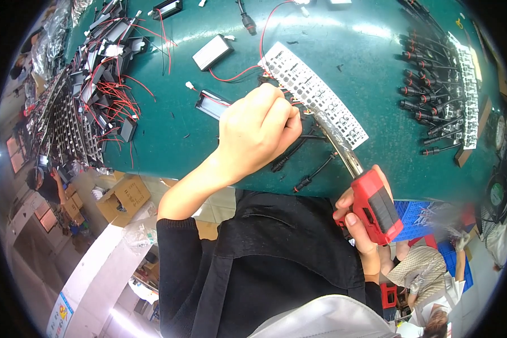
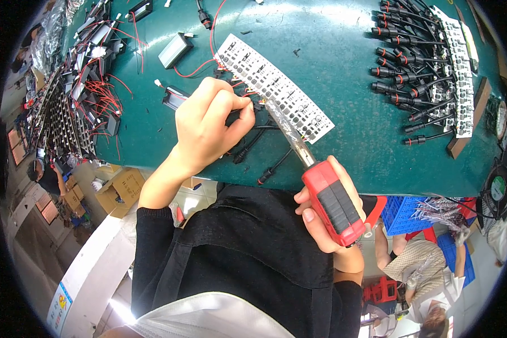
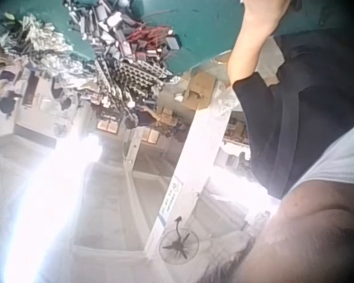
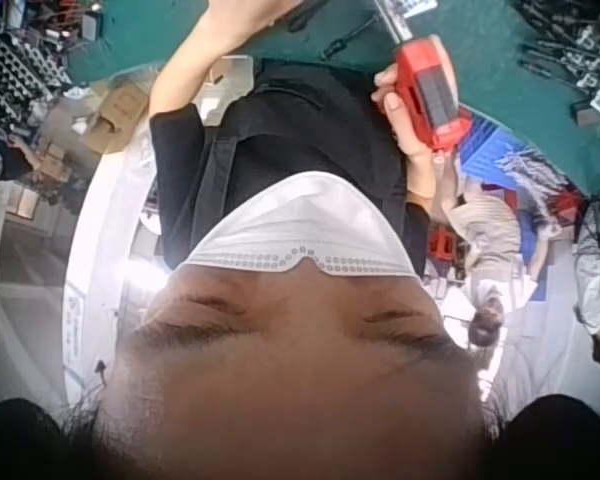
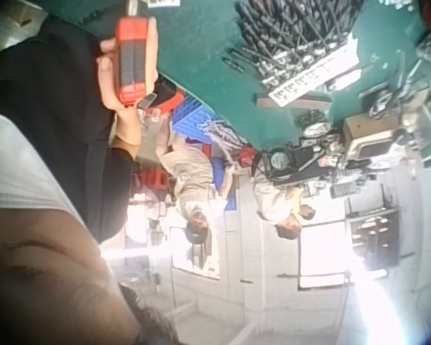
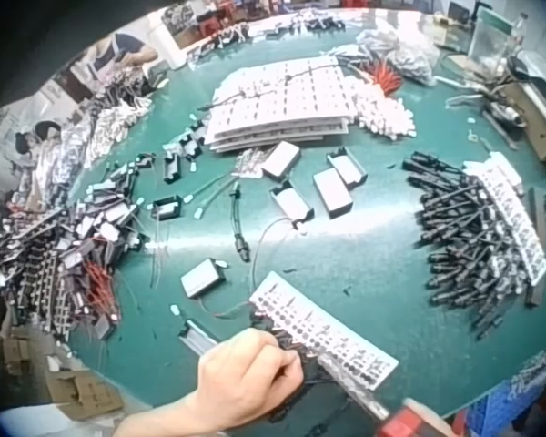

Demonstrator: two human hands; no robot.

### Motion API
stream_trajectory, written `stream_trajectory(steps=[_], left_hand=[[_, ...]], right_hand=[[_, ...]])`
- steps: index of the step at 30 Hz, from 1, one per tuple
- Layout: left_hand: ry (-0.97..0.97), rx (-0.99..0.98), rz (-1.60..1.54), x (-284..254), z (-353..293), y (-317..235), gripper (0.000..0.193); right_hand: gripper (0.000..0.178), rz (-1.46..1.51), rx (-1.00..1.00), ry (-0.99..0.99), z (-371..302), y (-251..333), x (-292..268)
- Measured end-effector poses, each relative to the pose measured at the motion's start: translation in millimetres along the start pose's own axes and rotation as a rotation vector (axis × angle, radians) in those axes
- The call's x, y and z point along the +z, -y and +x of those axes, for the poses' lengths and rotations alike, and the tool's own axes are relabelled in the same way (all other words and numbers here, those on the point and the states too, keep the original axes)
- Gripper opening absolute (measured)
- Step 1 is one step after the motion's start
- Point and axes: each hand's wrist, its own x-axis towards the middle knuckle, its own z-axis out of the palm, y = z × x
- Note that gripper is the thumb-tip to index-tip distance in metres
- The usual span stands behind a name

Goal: The person attaches wires from battery packs onto a circuit board strip using a soldering iron by hand.

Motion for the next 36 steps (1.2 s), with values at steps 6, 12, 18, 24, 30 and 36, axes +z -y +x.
stream_trajectory(steps=[6,12,18,24,30,36], left_hand=[[0.002,0.000,0.007,-1.1,0.5,-1.8,0.022],[0.002,-0.010,0.006,-0.7,2.1,-2.0,0.020],[0.004,-0.032,0.028,-1.8,4.2,-1.7,0.018],[-0.016,-0.039,0.029,-6.1,6.2,-4.7,0.018],[-0.048,-0.023,0.018,-6.0,4.9,-5.1,0.019],[-0.007,-0.068,-0.036,-15.2,5.3,2.5,0.017]], right_hand=[[0.073,0.022,0.043,-0.002,-1.1,4.2,-1.4],[0.074,-0.065,0.068,0.043,-2.5,0.0,-7.2],[0.082,0.101,-0.053,-0.059,-0.9,5.4,-0.5],[0.088,0.101,-0.115,-0.005,4.2,1.2,-5.2],[0.086,0.155,-0.138,-0.110,3.7,3.1,3.4],[0.085,0.140,-0.229,-0.083,8.7,1.6,3.9]])
